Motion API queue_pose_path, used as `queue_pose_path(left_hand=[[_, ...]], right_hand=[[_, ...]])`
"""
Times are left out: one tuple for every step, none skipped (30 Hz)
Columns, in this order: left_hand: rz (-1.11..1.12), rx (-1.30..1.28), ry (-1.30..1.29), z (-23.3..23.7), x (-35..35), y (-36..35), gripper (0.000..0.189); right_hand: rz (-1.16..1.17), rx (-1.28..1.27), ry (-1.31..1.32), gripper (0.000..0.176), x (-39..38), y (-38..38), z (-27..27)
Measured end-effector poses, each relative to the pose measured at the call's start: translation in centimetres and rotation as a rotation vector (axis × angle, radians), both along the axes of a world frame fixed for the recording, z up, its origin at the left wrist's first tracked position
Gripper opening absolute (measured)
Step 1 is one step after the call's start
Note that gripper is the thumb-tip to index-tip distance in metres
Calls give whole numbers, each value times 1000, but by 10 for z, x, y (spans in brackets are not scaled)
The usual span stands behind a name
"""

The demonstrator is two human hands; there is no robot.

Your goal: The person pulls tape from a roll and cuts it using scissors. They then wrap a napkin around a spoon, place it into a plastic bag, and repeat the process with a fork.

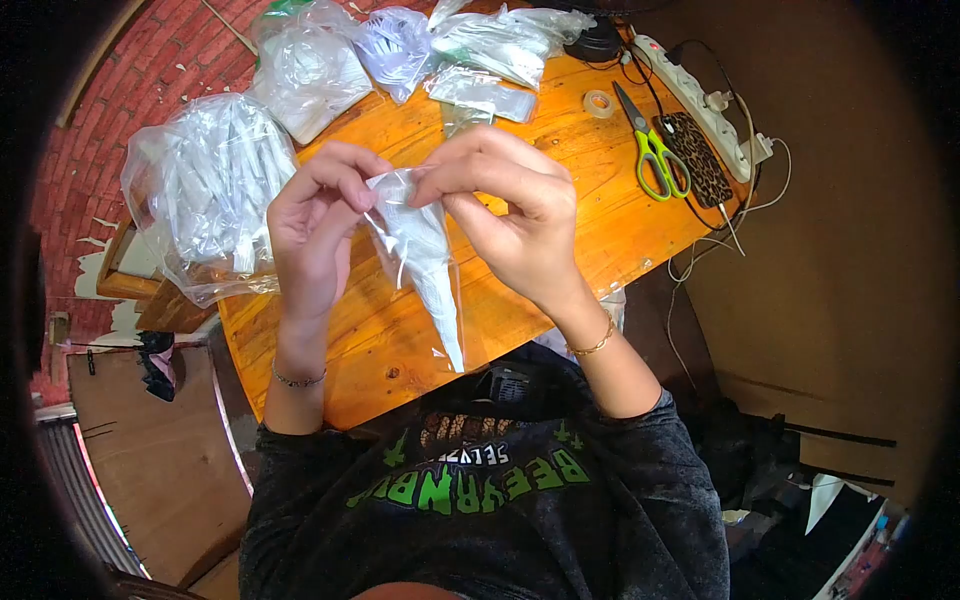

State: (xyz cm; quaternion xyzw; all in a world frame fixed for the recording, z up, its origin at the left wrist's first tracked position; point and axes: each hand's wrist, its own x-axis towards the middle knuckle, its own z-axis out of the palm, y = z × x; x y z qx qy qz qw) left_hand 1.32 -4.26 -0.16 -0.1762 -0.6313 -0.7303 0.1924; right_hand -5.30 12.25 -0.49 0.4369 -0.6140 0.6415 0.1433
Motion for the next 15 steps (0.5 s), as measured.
queue_pose_path(left_hand=[[-33, 112, -71, 5, 2, 1, 10], [-67, 223, -141, 11, 5, 4, 9], [-100, 335, -212, 13, 6, 6, 9], [-45, 251, -225, 13, 6, 9, 11], [9, 168, -237, 13, 6, 11, 13], [63, 84, -248, 13, 5, 13, 16], [47, 48, -281, 11, 5, 12, 18], [31, 12, -315, 8, 5, 11, 21], [14, -23, -349, 7, 5, 10, 23], [-11, -27, -365, 7, 5, 9, 24], [-38, -32, -381, 7, 4, 8, 24], [-64, -36, -397, 6, 4, 7, 25], [-66, -38, -405, 6, 4, 6, 24], [-68, -41, -414, 6, 4, 5, 23], [-70, -44, -423, 6, 4, 5, 23]], right_hand=[[-19, 7, 16, 15, 1, 0, 1], [-38, 15, 33, 15, 2, 0, 1], [-48, 21, 48, 15, 1, 0, 1], [-59, 27, 62, 15, 1, -1, 0], [-70, 33, 77, 15, 0, -1, 0], [-74, 34, 90, 14, 0, -1, 0], [-77, 35, 104, 14, -1, -1, 1], [-80, 37, 116, 13, -1, -1, 1], [-76, 33, 117, 13, -2, -1, 1], [-73, 29, 118, 13, -3, -1, 1], [-70, 24, 118, 12, -4, -1, 1], [-66, 23, 125, 12, -5, -1, 1], [-61, 22, 132, 12, -6, -1, 0], [-58, 21, 138, 11, -6, -1, -1], [-46, 26, 128, 12, -7, -1, -1]])
